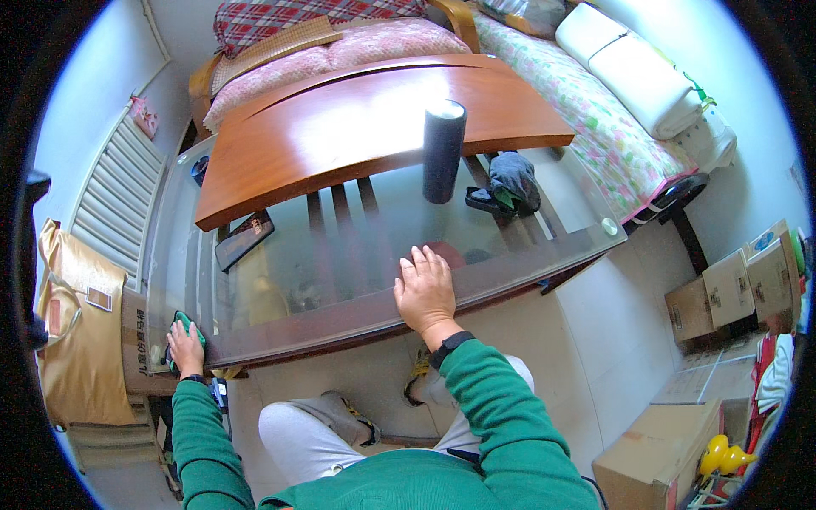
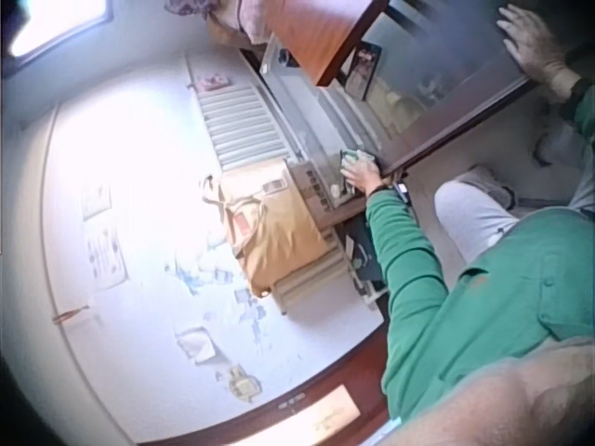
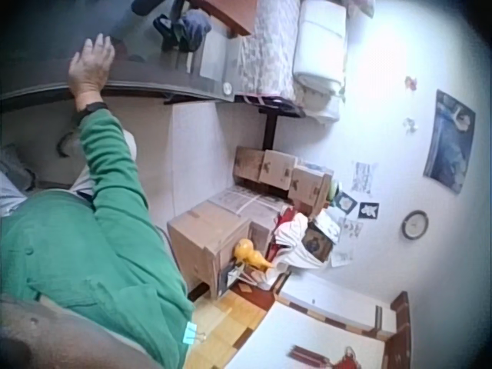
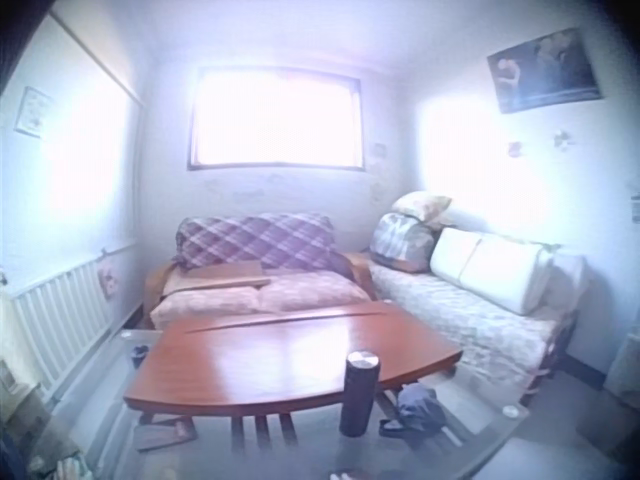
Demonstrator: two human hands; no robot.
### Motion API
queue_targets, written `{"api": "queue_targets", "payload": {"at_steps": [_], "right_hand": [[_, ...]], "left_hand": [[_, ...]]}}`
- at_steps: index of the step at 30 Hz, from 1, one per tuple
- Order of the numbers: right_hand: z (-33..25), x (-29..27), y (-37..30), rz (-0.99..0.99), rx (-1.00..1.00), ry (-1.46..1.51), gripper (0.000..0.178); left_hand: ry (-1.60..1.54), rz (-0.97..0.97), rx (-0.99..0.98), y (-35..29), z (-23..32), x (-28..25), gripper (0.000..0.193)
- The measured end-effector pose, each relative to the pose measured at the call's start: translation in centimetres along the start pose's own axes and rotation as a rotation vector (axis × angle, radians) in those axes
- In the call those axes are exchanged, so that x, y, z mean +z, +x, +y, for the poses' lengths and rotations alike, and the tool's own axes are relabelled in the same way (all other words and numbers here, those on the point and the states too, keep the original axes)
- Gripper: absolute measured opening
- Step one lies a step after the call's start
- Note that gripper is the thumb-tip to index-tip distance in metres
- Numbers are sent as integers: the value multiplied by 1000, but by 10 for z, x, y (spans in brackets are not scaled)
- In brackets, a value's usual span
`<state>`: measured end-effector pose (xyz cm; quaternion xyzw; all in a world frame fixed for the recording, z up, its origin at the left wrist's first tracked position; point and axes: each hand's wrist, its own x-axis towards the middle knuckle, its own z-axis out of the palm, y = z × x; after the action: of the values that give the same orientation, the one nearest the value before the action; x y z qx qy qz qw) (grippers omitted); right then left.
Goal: The person wipes a frosted glass door with a green cloth, then moves to a glass-topped coffee table and wipes its surface. The person uses a green cloth to clean both surfaces in a home setting.
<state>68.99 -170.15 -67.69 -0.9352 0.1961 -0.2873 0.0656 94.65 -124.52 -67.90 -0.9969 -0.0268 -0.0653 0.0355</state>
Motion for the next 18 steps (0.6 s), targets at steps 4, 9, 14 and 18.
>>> {"api": "queue_targets", "payload": {"at_steps": [4, 9, 14, 18], "right_hand": [[0, 0, 0, -7, 7, 2, 36], [0, -2, 1, -10, 3, 20, 35], [0, -3, 0, 6, 2, 54, 34], [2, -1, 0, 23, 0, 57, 31]], "left_hand": [[14, 68, -48, -4, 42, -4, 61], [-147, 73, 333, -31, 140, -19, 62], [-350, 114, 843, -113, 255, -42, 64], [-385, 20, 1203, -175, 313, -62, 61]]}}
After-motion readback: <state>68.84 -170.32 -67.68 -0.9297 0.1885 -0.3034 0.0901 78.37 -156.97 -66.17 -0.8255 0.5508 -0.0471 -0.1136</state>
